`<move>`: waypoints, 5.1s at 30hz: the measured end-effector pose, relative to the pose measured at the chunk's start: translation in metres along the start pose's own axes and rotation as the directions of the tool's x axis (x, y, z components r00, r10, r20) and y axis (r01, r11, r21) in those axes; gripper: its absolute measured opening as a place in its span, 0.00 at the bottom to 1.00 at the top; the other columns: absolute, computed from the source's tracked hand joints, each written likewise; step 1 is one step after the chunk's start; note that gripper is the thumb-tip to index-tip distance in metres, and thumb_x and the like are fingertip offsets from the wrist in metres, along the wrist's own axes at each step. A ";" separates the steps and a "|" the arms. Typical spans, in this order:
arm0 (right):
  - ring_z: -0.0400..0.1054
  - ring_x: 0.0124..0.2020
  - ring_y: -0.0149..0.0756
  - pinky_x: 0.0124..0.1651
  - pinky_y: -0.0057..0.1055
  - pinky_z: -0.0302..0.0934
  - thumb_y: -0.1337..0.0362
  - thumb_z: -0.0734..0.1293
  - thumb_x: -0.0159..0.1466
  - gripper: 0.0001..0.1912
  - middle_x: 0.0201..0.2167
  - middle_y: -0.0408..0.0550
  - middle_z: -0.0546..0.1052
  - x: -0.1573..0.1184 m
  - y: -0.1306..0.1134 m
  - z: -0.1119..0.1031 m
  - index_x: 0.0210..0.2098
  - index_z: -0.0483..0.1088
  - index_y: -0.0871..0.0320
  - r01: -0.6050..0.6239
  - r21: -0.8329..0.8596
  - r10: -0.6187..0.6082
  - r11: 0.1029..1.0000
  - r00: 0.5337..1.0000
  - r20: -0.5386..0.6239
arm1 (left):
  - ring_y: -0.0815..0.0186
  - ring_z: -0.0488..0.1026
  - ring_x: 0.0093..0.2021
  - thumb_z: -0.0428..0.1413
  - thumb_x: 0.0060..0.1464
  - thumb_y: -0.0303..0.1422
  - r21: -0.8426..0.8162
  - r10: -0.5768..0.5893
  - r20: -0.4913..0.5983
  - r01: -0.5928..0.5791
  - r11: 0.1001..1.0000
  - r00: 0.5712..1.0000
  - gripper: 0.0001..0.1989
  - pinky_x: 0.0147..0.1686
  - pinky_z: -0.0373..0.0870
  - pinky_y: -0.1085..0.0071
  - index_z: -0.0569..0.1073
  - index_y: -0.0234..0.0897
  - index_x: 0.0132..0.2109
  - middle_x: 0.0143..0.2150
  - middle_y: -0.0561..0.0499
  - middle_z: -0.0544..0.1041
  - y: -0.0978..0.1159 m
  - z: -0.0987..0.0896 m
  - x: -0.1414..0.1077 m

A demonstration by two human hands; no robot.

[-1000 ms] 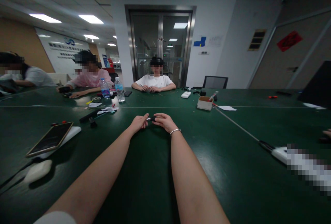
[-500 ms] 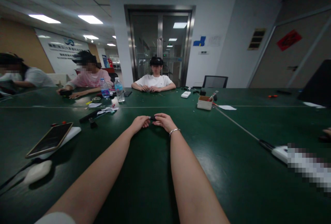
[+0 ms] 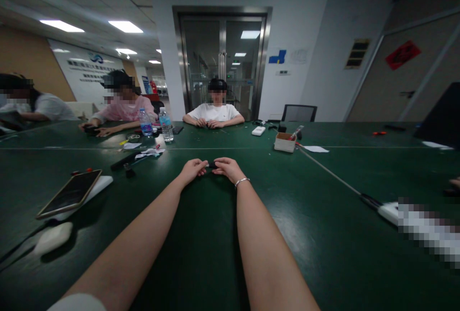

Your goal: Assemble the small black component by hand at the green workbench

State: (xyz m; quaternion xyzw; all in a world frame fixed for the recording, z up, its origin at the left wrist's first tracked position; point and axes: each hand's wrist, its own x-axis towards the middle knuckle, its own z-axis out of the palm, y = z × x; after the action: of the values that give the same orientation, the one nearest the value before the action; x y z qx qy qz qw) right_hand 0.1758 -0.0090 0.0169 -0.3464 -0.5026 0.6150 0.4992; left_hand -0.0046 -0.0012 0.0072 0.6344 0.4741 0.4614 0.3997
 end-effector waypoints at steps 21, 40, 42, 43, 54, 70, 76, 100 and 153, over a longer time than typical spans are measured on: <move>0.74 0.25 0.33 0.31 0.26 0.72 0.75 0.67 0.57 0.07 0.27 0.51 0.77 0.003 0.002 0.000 0.36 0.71 0.66 0.000 0.009 0.000 1.000 1.000 -0.011 | 0.74 0.67 0.20 0.56 0.50 0.38 -0.109 -0.006 0.026 0.009 0.994 1.000 0.11 0.21 0.62 0.78 0.67 0.33 0.35 0.21 0.53 0.72 0.004 0.001 -0.002; 0.74 0.25 0.34 0.35 0.31 0.73 0.74 0.69 0.56 0.08 0.29 0.51 0.77 0.002 0.002 0.000 0.36 0.70 0.66 0.001 0.017 0.000 1.000 1.000 -0.027 | 0.73 0.67 0.21 0.56 0.48 0.38 -0.074 0.046 -0.001 -0.046 0.996 0.999 0.11 0.24 0.64 0.76 0.68 0.34 0.34 0.22 0.55 0.70 0.002 0.001 -0.002; 0.74 0.25 0.34 0.35 0.31 0.73 0.74 0.68 0.56 0.07 0.29 0.51 0.76 0.003 0.002 0.000 0.36 0.70 0.66 0.001 0.016 -0.001 1.000 1.000 -0.029 | 0.73 0.67 0.21 0.57 0.48 0.38 -0.078 0.028 0.008 -0.028 0.997 1.000 0.11 0.23 0.63 0.76 0.68 0.34 0.34 0.22 0.54 0.71 0.003 0.001 -0.003; 0.74 0.25 0.34 0.35 0.31 0.73 0.74 0.68 0.57 0.07 0.29 0.51 0.76 0.003 0.003 0.000 0.36 0.70 0.66 0.001 0.016 -0.001 1.000 1.000 -0.029 | 0.73 0.67 0.21 0.57 0.47 0.37 -0.080 0.028 0.011 -0.027 0.996 1.000 0.11 0.23 0.63 0.76 0.69 0.33 0.34 0.22 0.54 0.71 0.003 0.001 -0.003; 0.75 0.25 0.34 0.33 0.27 0.72 0.76 0.67 0.57 0.07 0.30 0.52 0.77 0.002 0.001 0.000 0.37 0.69 0.66 -0.007 0.025 0.007 1.000 0.999 -0.034 | 0.72 0.69 0.23 0.59 0.46 0.35 -0.075 0.036 -0.014 -0.037 0.996 0.999 0.11 0.26 0.66 0.74 0.69 0.33 0.34 0.24 0.52 0.73 -0.001 0.000 -0.001; 0.74 0.24 0.32 0.31 0.26 0.72 0.77 0.65 0.58 0.06 0.27 0.51 0.76 0.000 -0.002 0.004 0.36 0.68 0.67 -0.014 0.027 0.015 1.000 0.999 -0.046 | 0.74 0.67 0.22 0.58 0.47 0.33 -0.086 0.017 0.002 -0.016 0.996 1.000 0.09 0.24 0.64 0.77 0.69 0.32 0.35 0.23 0.53 0.71 0.003 0.001 -0.002; 0.74 0.23 0.33 0.30 0.26 0.72 0.77 0.66 0.58 0.06 0.27 0.50 0.76 0.001 -0.001 0.003 0.36 0.68 0.66 -0.018 0.030 0.020 0.999 0.999 -0.049 | 0.73 0.67 0.23 0.59 0.46 0.35 -0.066 0.021 -0.034 -0.023 0.998 0.999 0.10 0.26 0.65 0.75 0.70 0.32 0.34 0.24 0.53 0.71 0.002 0.000 -0.002; 0.74 0.23 0.31 0.32 0.26 0.72 0.78 0.64 0.59 0.06 0.27 0.50 0.76 0.000 -0.002 0.005 0.35 0.68 0.66 -0.023 0.024 0.024 0.999 0.997 -0.069 | 0.73 0.68 0.22 0.57 0.48 0.30 -0.157 0.002 -0.018 -0.005 0.988 1.000 0.06 0.24 0.64 0.76 0.70 0.32 0.35 0.25 0.52 0.73 0.003 0.001 -0.001; 0.74 0.24 0.32 0.32 0.27 0.72 0.77 0.66 0.57 0.06 0.28 0.51 0.76 0.001 0.000 0.002 0.36 0.69 0.66 -0.012 0.038 0.014 0.999 0.999 -0.049 | 0.73 0.67 0.23 0.60 0.45 0.34 -0.059 0.088 0.024 -0.087 0.994 0.996 0.12 0.26 0.65 0.74 0.71 0.32 0.37 0.24 0.52 0.72 -0.003 0.000 -0.001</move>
State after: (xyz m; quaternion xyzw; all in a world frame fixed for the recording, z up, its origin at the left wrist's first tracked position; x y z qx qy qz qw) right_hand 0.1733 -0.0084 0.0179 -0.3553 -0.4761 0.6188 0.5141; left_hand -0.0055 -0.0016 0.0038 0.6490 0.4269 0.4835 0.4036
